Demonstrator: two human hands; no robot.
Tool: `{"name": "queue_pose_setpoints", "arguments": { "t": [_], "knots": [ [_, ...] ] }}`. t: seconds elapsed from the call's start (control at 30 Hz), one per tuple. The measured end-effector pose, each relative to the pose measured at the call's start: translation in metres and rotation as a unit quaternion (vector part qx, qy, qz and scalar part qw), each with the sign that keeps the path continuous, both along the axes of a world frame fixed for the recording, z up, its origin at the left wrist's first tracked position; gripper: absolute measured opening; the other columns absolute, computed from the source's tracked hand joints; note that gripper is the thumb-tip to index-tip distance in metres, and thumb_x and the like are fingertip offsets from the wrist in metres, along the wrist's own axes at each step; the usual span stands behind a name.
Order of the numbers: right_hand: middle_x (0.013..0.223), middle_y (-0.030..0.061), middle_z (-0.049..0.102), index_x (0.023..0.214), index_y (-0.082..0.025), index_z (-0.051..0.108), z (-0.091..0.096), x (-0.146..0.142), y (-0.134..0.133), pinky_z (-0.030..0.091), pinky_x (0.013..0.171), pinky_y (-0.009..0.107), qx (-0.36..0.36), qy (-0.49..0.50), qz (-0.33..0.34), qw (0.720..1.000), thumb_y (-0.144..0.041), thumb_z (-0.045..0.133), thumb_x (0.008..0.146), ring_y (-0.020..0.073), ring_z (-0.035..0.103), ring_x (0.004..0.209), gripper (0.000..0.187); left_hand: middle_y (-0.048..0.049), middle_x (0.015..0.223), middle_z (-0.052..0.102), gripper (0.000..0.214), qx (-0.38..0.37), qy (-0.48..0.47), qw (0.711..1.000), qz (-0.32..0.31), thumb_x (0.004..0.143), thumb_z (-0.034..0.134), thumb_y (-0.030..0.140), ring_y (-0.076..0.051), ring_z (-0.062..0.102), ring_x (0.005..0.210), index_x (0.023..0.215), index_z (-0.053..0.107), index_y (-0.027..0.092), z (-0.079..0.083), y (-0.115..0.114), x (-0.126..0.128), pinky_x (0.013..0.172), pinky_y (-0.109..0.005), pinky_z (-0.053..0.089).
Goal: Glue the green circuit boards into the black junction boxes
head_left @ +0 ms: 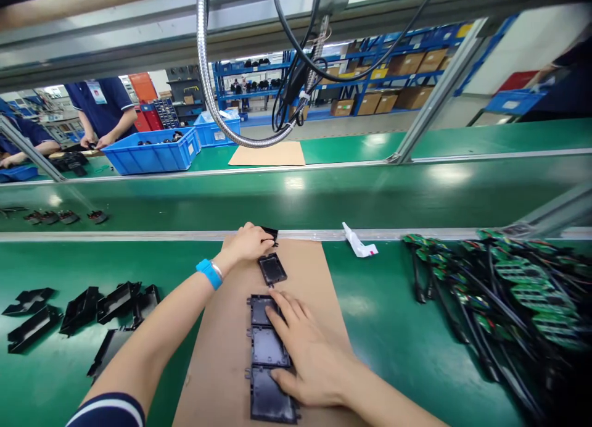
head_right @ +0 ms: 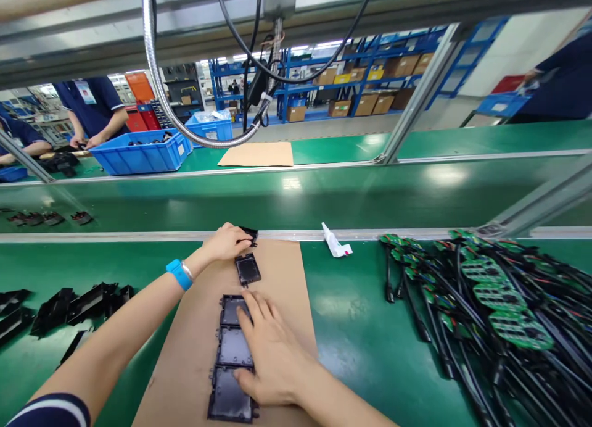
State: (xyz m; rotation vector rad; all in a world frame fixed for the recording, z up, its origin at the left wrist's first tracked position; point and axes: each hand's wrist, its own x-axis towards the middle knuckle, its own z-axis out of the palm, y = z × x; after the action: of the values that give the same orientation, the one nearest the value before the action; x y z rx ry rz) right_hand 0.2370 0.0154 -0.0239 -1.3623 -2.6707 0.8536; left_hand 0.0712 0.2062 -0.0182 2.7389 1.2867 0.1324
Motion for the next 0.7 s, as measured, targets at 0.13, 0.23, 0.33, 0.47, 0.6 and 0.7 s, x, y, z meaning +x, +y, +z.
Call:
{"name": "queue_pose_setpoints", "arguments": {
  "t": [0.13,0.23,0.33,0.47,0.6,0.7],
  "knots": [
    [0.156,0.0227,-0.007,0.143,0.0,0.034,-0.003,-0.017,0.005,0.007,0.115,0.054,0.056,0.027,0.002,0.998,-0.045,0.061,0.07,0.0364,-0.01,0.143,0.091,-0.0099,0.124,0.055,0.033,0.008,0.015,1.0,0.0,0.093,0.056,0.037,-0.025,0.056,0.109,0.12,0.056,0.017,-0.001,0.003,0.014,0.092,-0.047,0.047],
    [0.155,0.0227,-0.007,0.142,0.001,0.036,-0.006,-0.017,0.01,0.007,0.115,0.053,0.078,0.035,0.008,0.996,-0.047,0.061,0.07,0.0357,-0.011,0.143,0.09,-0.0099,0.124,0.055,0.033,0.005,0.031,0.999,0.01,0.093,0.057,0.036,-0.025,0.055,0.109,0.12,0.055,0.017,0.0,-0.005,0.001,0.092,-0.047,0.047],
    [0.155,0.0228,-0.006,0.142,0.002,0.035,-0.008,-0.004,0.013,0.004,0.115,0.054,0.08,0.03,0.021,0.996,-0.04,0.061,0.066,0.0351,-0.011,0.143,0.09,-0.0096,0.122,0.056,0.032,-0.004,0.039,0.999,0.021,0.093,0.057,0.035,-0.025,0.056,0.108,0.118,0.056,0.017,0.0,-0.018,-0.023,0.091,-0.047,0.048],
    [0.157,0.0207,0.002,0.142,-0.001,0.037,-0.009,0.017,0.016,0.004,0.114,0.055,0.084,0.031,0.053,0.995,-0.029,0.059,0.058,0.0342,-0.008,0.144,0.092,-0.0091,0.119,0.058,0.028,0.0,0.018,0.999,0.05,0.093,0.057,0.033,-0.023,0.058,0.106,0.116,0.058,0.016,-0.001,-0.026,-0.035,0.09,-0.046,0.049],
    [0.157,0.0195,0.008,0.14,-0.002,0.041,-0.007,0.023,0.008,0.005,0.115,0.055,0.075,0.033,0.08,0.993,-0.031,0.06,0.055,0.034,-0.003,0.144,0.091,-0.009,0.119,0.058,0.027,0.012,-0.034,0.997,0.061,0.095,0.055,0.033,-0.022,0.058,0.104,0.115,0.058,0.017,-0.002,-0.02,-0.007,0.09,-0.044,0.049],
    [0.157,0.0185,0.001,0.14,0.0,0.04,-0.006,0.019,-0.003,0.007,0.116,0.052,0.075,0.017,0.057,0.995,-0.031,0.058,0.058,0.0334,-0.006,0.144,0.089,-0.0087,0.117,0.059,0.026,-0.003,-0.076,0.997,0.013,0.095,0.054,0.035,-0.022,0.058,0.104,0.113,0.059,0.016,-0.004,-0.021,0.018,0.091,-0.044,0.048]
  ]
}}
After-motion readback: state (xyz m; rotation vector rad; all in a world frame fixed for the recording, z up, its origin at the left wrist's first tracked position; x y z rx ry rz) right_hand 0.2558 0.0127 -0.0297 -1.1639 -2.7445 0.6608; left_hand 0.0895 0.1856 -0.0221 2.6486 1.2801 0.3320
